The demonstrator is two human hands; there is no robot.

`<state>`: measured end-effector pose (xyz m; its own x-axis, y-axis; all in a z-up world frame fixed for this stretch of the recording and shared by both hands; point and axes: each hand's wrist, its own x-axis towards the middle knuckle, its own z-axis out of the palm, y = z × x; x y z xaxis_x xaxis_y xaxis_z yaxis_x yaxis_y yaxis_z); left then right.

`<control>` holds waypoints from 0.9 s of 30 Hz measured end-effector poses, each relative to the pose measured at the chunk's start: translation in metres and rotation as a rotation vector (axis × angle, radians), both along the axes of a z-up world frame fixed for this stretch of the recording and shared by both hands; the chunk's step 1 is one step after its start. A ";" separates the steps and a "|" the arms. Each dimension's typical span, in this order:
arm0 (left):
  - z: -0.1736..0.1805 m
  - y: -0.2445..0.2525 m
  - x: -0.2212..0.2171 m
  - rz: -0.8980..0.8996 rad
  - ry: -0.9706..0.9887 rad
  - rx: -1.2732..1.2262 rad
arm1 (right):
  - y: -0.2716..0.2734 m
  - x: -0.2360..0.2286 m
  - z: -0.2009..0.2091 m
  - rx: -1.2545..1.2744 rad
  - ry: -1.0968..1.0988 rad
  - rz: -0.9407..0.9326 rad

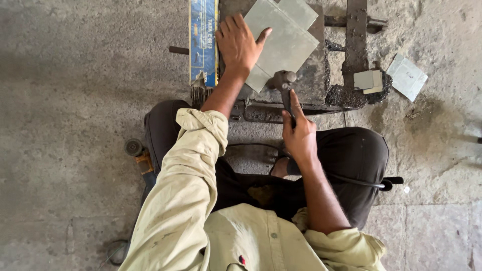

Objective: The person sits on the floor and uses a hammer to flatten and align two metal sheets on a workbench. They then use a handheld welding tool to tack weld the sheets together, creating sparks. The person repeats the process of hammering and welding to secure the metal pieces.

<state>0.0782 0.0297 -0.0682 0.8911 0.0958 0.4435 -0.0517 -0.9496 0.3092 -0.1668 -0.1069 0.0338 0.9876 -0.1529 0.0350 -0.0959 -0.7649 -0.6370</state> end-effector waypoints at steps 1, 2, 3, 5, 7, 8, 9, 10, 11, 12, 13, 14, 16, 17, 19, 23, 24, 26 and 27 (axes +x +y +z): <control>-0.001 -0.001 -0.002 0.000 0.018 -0.005 | 0.002 0.000 -0.002 -0.015 -0.066 0.028; -0.001 -0.002 -0.002 0.001 0.031 -0.011 | 0.003 0.002 -0.003 -0.031 -0.136 0.058; -0.001 -0.002 -0.001 0.002 0.044 -0.017 | 0.003 0.004 -0.003 -0.030 -0.117 0.045; -0.005 -0.005 -0.001 0.023 0.011 0.006 | 0.002 0.006 -0.001 -0.030 -0.071 0.019; -0.005 -0.005 0.005 0.034 0.002 0.025 | 0.001 0.007 0.001 -0.022 -0.072 0.012; -0.003 -0.003 0.005 0.031 0.016 0.033 | 0.001 0.005 0.001 -0.016 -0.068 0.004; 0.001 -0.002 0.004 0.028 0.030 0.040 | 0.001 0.005 0.001 -0.026 -0.079 0.015; 0.006 0.000 0.000 -0.018 0.173 0.008 | 0.002 0.005 0.000 -0.034 -0.089 0.024; 0.013 0.001 -0.005 -0.063 0.316 -0.026 | 0.003 0.005 -0.001 -0.042 -0.099 0.034; 0.021 0.003 -0.010 -0.103 0.456 -0.061 | 0.003 0.004 -0.002 -0.028 -0.097 0.042; 0.028 0.002 -0.015 -0.147 0.426 -0.024 | 0.004 0.003 -0.003 -0.015 -0.094 0.049; 0.032 -0.001 -0.019 -0.190 0.397 0.013 | 0.005 0.003 -0.003 -0.001 -0.091 0.059; 0.031 -0.008 -0.022 -0.228 0.325 0.070 | 0.003 0.004 -0.004 -0.025 -0.169 0.097; 0.026 -0.010 -0.021 -0.223 0.282 0.090 | 0.003 0.003 -0.005 -0.037 -0.205 0.117; 0.015 -0.014 -0.019 -0.233 0.245 0.087 | 0.002 0.005 -0.005 -0.029 -0.132 0.080; 0.010 -0.016 -0.023 -0.264 0.268 0.069 | -0.004 0.009 0.008 -0.056 0.117 -0.041; 0.011 -0.014 -0.025 -0.266 0.275 0.083 | -0.007 0.009 0.012 -0.064 0.030 -0.040; 0.011 -0.014 -0.024 -0.268 0.255 0.072 | -0.014 0.003 0.019 -0.079 -0.134 -0.040; 0.009 -0.015 -0.025 -0.270 0.249 0.066 | -0.015 -0.001 0.019 -0.048 -0.242 -0.026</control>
